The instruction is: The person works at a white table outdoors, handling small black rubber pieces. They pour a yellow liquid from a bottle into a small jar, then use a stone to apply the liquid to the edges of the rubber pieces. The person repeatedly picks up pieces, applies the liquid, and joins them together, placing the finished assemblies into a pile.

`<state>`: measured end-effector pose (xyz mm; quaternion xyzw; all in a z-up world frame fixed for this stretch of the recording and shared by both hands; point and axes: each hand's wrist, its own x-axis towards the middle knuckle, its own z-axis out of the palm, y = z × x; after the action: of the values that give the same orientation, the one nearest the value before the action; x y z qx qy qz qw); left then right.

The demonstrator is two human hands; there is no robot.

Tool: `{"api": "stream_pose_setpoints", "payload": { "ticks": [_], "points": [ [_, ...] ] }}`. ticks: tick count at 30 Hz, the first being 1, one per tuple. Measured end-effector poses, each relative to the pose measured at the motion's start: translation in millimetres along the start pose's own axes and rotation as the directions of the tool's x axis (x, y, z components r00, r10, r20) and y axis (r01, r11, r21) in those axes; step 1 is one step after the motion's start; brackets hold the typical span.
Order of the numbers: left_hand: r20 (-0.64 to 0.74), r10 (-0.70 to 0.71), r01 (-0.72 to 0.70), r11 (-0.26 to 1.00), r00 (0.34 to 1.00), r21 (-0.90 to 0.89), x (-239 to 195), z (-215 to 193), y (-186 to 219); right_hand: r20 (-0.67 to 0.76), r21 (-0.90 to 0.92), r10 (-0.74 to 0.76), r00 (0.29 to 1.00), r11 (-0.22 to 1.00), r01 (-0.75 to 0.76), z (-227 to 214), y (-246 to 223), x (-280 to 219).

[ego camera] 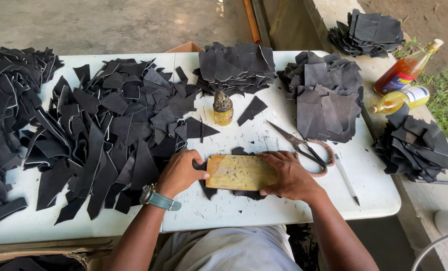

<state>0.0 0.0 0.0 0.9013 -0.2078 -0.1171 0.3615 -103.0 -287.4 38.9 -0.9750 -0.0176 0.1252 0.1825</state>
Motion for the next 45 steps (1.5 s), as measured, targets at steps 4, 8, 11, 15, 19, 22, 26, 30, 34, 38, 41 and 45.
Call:
{"api": "stream_pose_setpoints", "payload": {
  "ticks": [4, 8, 11, 15, 19, 22, 26, 30, 34, 38, 41, 45],
  "points": [
    [-0.040, -0.191, 0.189, 0.981, 0.981, -0.044, -8.5, -0.6, -7.2, -0.165, 0.162, -0.088, 0.982, 0.980, 0.115, 1.0, 7.1, -13.1],
    [-0.105, 0.041, -0.026, 0.990, 0.994, 0.138, -22.8, -9.6, 10.0, -0.379, 0.233, -0.031, 0.925, 0.964, 0.128, 9.2, 24.4, -42.1],
    [0.030, 0.187, -0.189, 0.976, 0.982, 0.112, -16.8, 8.0, 36.5, -0.417, 0.234, -0.061, 0.907, 0.957, 0.172, 24.4, 38.7, -61.1],
    [0.191, 0.335, -0.360, 0.926, 0.922, 0.112, -0.2, 28.4, 43.4, -0.434, 0.258, -0.105, 0.895, 0.937, 0.235, 43.5, 45.0, -73.2],
    [0.164, 0.298, -0.314, 0.946, 0.940, 0.078, 0.1, 37.9, 28.4, -0.522, 0.213, -0.174, 0.835, 0.922, 0.324, 52.8, 54.5, -74.3],
    [0.144, 0.282, -0.296, 0.951, 0.949, 0.087, -3.3, 43.4, 25.2, -0.545, 0.223, -0.166, 0.822, 0.916, 0.333, 59.5, 58.3, -72.7],
    [0.123, 0.353, -0.365, 0.925, 0.928, 0.101, -0.3, 48.3, 23.8, -0.542, 0.274, -0.134, 0.829, 0.905, 0.326, 60.8, 64.5, -72.5],
    [0.141, 0.313, -0.328, 0.939, 0.939, 0.102, 1.8, 51.2, 24.0, -0.556, 0.282, -0.134, 0.820, 0.898, 0.338, 60.7, 66.1, -71.3],
    [0.134, 0.295, -0.315, 0.935, 0.946, 0.166, -0.1, 53.6, 28.8, -0.510, 0.321, -0.064, 0.858, 0.911, 0.259, 54.2, 59.5, -75.8],
    [0.168, 0.270, -0.302, 0.932, 0.948, 0.203, -0.8, 52.8, 33.1, -0.495, 0.353, 0.020, 0.869, 0.918, 0.181, 53.1, 47.7, -73.1],
    [0.202, 0.256, -0.298, 0.929, 0.945, 0.219, -0.6, 51.3, 35.7, -0.512, 0.290, 0.001, 0.859, 0.942, 0.171, 53.8, 48.1, -74.7],
    [0.212, 0.242, -0.288, 0.932, 0.947, 0.221, -2.5, 52.6, 38.3, -0.561, 0.103, -0.118, 0.819, 0.972, 0.211, 49.9, 46.1, -78.0]
  ]
}}
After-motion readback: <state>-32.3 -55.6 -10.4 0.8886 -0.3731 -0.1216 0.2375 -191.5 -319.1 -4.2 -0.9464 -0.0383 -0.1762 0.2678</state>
